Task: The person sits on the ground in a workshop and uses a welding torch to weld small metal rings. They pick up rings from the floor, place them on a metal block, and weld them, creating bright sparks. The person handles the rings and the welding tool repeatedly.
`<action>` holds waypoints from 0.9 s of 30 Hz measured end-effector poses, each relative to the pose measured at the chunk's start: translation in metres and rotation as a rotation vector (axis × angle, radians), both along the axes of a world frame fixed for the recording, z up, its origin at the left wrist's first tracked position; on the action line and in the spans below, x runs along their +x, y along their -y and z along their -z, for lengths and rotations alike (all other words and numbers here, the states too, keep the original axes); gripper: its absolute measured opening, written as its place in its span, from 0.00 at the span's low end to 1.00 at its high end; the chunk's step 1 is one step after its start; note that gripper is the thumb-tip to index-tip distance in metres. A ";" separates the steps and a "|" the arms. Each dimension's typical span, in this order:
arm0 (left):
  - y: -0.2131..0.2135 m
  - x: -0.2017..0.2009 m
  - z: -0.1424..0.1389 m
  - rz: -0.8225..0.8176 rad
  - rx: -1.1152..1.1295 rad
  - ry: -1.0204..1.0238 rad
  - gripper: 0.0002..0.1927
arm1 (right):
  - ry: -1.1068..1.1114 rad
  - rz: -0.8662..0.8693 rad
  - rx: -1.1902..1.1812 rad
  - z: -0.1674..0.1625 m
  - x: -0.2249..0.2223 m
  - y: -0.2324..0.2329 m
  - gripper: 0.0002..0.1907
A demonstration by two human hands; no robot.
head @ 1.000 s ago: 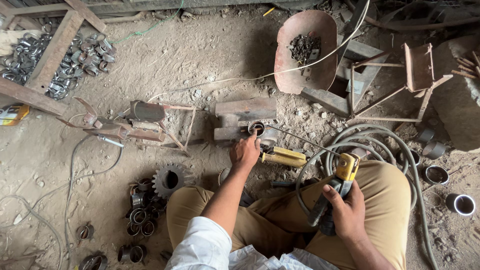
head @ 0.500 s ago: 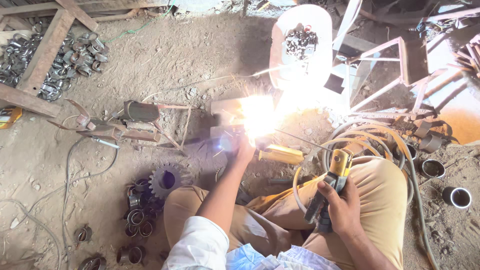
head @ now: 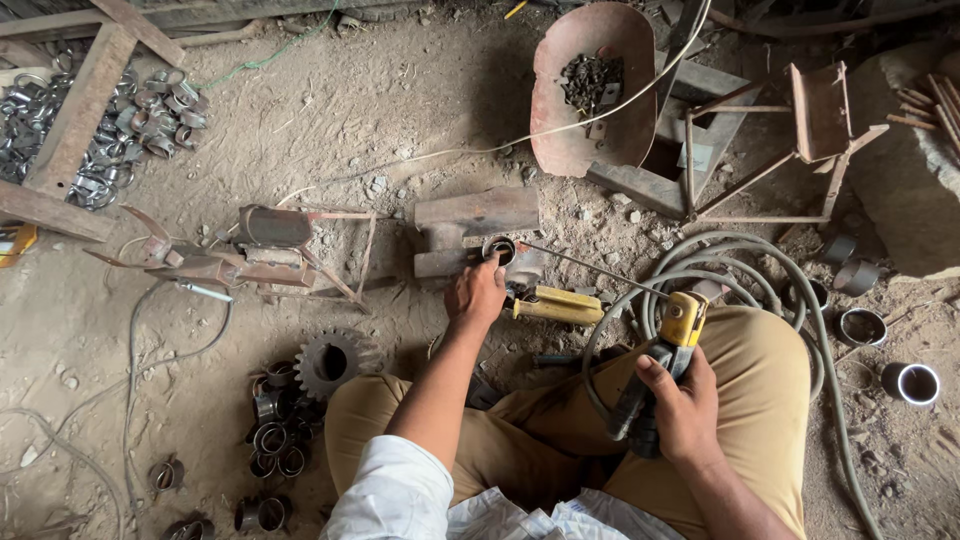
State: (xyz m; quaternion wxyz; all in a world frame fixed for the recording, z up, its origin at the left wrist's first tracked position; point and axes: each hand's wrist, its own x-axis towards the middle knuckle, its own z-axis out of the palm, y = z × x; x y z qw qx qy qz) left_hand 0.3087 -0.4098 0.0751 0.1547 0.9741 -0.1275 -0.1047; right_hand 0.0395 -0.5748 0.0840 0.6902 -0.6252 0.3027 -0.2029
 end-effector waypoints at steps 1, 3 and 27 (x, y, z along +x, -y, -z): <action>0.000 0.000 0.001 0.000 0.006 0.003 0.20 | -0.003 0.000 -0.002 -0.001 0.000 0.000 0.15; 0.000 0.000 0.001 0.002 0.019 0.009 0.20 | -0.009 0.001 -0.005 -0.002 0.000 0.000 0.15; 0.001 0.002 -0.001 0.022 0.006 0.105 0.20 | 0.021 0.018 0.056 0.005 0.002 0.000 0.15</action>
